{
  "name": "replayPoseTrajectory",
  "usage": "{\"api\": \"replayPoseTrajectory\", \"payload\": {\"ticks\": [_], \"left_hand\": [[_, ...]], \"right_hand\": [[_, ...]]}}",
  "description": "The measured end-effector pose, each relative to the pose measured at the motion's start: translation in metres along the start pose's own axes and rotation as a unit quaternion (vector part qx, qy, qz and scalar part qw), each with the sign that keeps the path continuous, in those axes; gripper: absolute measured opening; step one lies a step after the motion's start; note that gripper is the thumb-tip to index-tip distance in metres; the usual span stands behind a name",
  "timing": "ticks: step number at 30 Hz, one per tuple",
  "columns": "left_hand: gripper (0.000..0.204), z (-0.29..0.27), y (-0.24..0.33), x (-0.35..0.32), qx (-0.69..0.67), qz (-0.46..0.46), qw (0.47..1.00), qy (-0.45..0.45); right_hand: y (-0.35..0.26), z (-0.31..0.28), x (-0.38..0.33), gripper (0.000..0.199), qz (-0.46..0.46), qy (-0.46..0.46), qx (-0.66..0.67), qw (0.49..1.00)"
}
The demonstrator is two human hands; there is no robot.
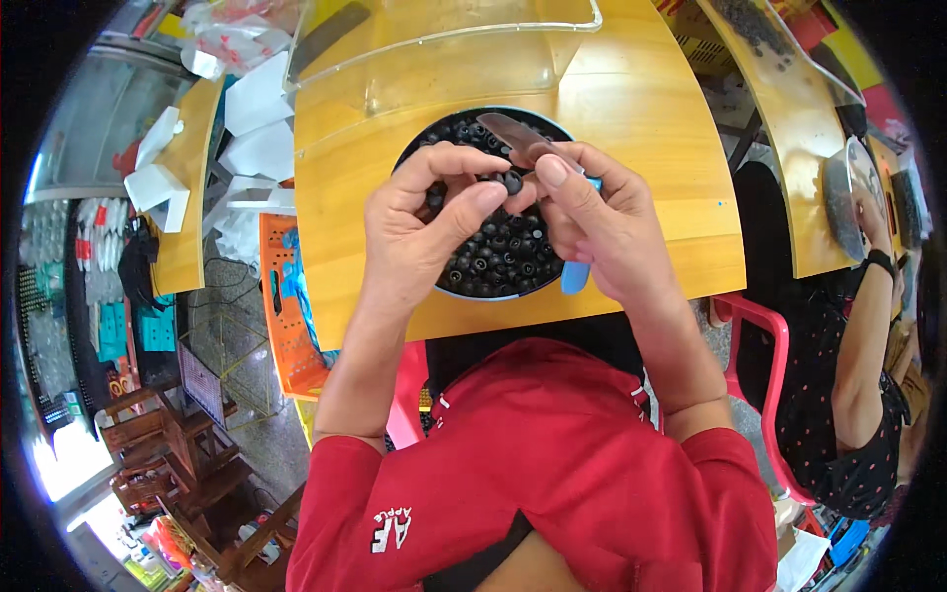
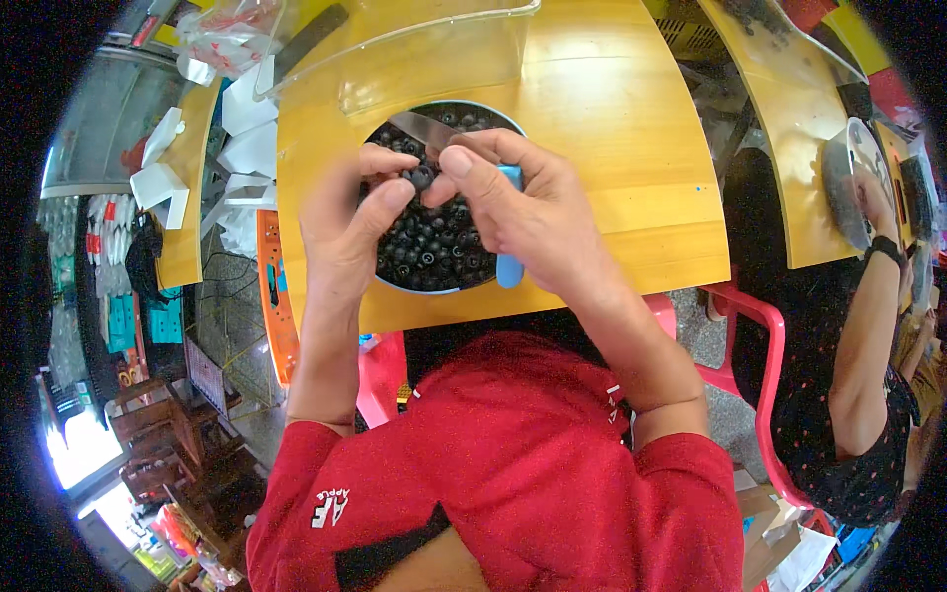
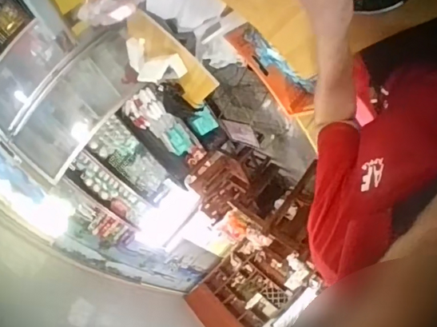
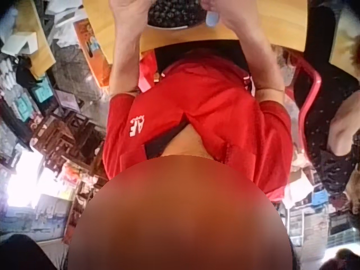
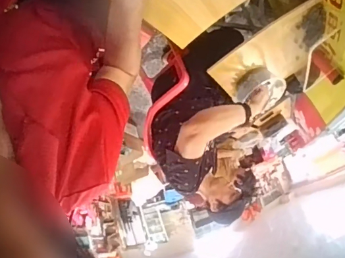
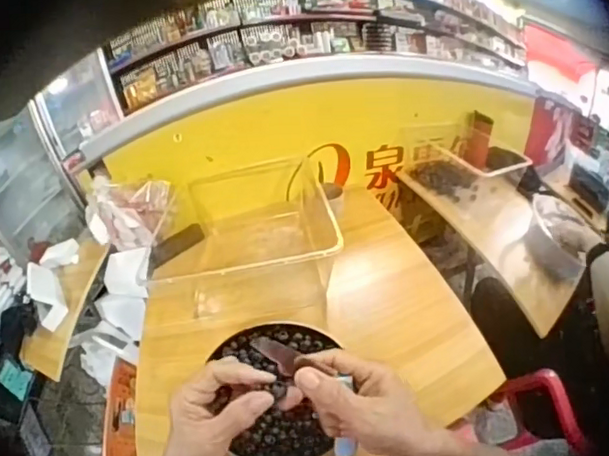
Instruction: Trimming small black items using a small blade at a workstation.
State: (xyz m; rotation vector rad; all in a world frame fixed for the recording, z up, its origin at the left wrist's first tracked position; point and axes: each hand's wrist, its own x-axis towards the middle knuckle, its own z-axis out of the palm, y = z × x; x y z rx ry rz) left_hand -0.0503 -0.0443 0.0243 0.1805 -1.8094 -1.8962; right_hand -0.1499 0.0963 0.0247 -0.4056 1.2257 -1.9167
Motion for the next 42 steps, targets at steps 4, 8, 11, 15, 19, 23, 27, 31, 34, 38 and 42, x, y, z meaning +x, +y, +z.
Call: {"api": "replayPoseTrajectory", "payload": {"ticks": [4,8,11,15,19,23,27,31,34,38,42], "left_hand": [[0.017,-0.004,-0.007,-0.003,0.035,0.030,0.999,-0.019],[0.018,-0.001,-0.010,-0.005,-0.016,0.014,1.000,-0.013],[0.018,0.005,-0.004,-0.004,0.005,-0.031,0.999,0.009],[0.019,0.003,-0.005,-0.003,0.057,-0.012,0.998,-0.025],[0.021,0.001,-0.008,-0.003,0.148,0.057,0.987,-0.027],[0.020,0.002,-0.008,-0.006,0.110,0.056,0.992,-0.029],[0.021,0.006,-0.009,-0.005,0.083,0.046,0.995,-0.014],[0.019,0.005,-0.009,-0.004,0.056,0.045,0.997,-0.019],[0.017,0.004,-0.008,-0.006,-0.021,-0.008,1.000,-0.008],[0.016,0.008,-0.007,-0.006,-0.098,-0.067,0.993,0.015],[0.015,0.010,-0.006,-0.006,-0.084,-0.069,0.994,0.025]], "right_hand": [[-0.001,0.004,0.002,0.025,-0.014,-0.003,0.016,1.000],[-0.001,0.007,0.002,0.025,-0.055,0.016,-0.055,0.997],[0.001,0.008,0.004,0.027,-0.167,0.016,-0.127,0.978],[-0.004,0.004,0.007,0.031,-0.187,0.019,-0.174,0.967],[-0.012,-0.003,0.008,0.031,0.007,-0.015,-0.022,1.000],[-0.012,-0.007,0.010,0.029,0.068,-0.065,0.082,0.992],[-0.009,-0.001,0.010,0.028,0.032,-0.046,0.061,0.997],[-0.006,0.005,0.008,0.025,-0.049,0.016,-0.030,0.998],[-0.003,0.003,0.004,0.026,-0.103,0.018,-0.079,0.991],[-0.003,0.004,-0.001,0.032,-0.112,-0.055,-0.140,0.982],[-0.004,0.003,-0.002,0.034,-0.099,-0.061,-0.163,0.980]]}}
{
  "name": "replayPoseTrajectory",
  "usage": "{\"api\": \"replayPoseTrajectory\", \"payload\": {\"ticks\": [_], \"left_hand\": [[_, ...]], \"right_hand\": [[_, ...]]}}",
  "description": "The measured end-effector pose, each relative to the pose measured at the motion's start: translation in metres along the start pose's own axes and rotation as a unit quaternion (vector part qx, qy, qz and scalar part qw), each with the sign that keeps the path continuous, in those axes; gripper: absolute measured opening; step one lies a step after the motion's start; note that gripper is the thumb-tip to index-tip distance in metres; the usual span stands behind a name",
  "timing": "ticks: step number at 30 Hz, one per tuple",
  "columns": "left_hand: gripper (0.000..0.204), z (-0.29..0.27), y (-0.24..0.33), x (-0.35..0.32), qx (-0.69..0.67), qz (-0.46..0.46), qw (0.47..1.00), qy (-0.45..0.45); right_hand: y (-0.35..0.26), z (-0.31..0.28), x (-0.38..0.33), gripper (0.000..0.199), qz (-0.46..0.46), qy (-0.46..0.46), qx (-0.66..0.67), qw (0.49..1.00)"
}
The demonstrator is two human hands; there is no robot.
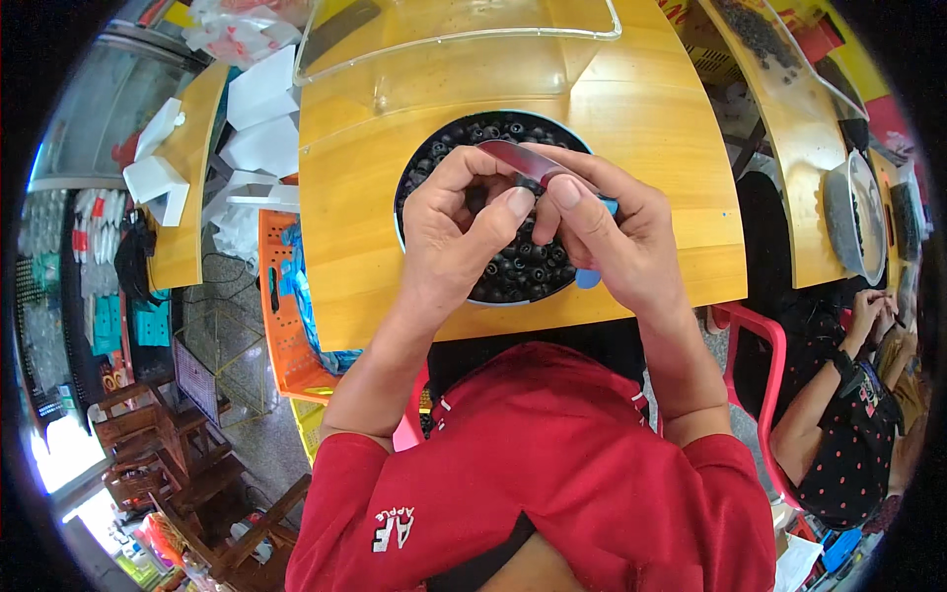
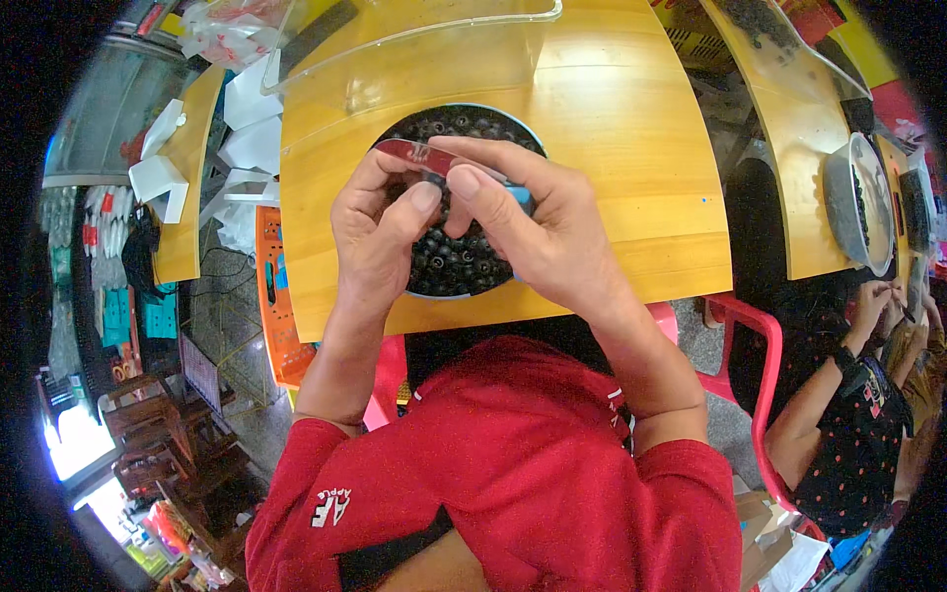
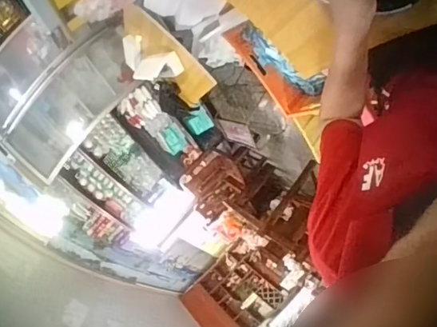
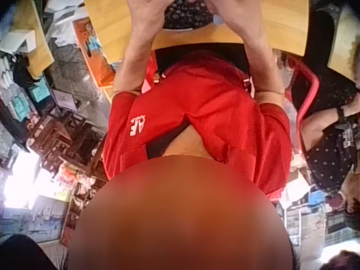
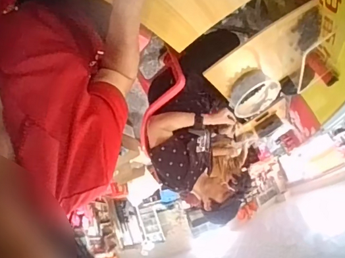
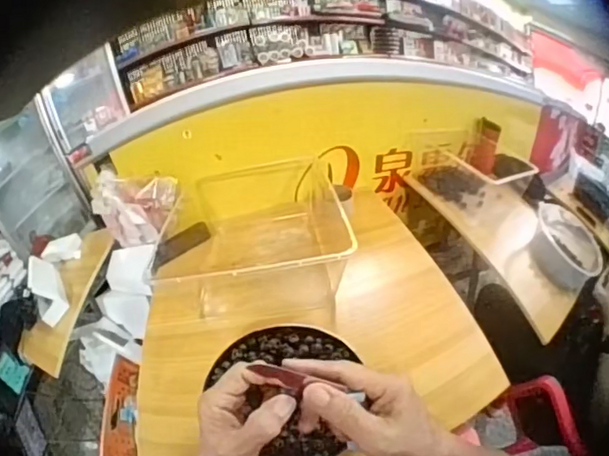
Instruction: Trimming small black items using a small blade at a workstation.
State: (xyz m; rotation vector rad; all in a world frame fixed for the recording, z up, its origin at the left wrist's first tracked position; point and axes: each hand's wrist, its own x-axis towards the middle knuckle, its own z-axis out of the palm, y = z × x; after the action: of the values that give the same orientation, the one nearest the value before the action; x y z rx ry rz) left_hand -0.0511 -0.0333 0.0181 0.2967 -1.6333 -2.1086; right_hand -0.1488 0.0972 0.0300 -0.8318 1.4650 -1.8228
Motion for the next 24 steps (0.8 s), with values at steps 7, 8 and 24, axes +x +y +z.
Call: {"api": "replayPoseTrajectory", "payload": {"ticks": [7,8,24], "left_hand": [[0.013,-0.001,0.002,0.002,0.061,0.022,0.998,0.008],[0.014,-0.002,0.002,0.002,0.090,0.035,0.995,0.009],[0.015,-0.013,-0.005,0.003,0.034,-0.009,0.999,-0.030]], "right_hand": [[-0.001,0.000,0.002,0.032,-0.023,-0.004,-0.031,0.999],[-0.001,-0.001,0.002,0.031,-0.016,-0.004,-0.032,0.999],[-0.003,-0.010,0.008,0.024,0.055,-0.022,0.028,0.998]]}}
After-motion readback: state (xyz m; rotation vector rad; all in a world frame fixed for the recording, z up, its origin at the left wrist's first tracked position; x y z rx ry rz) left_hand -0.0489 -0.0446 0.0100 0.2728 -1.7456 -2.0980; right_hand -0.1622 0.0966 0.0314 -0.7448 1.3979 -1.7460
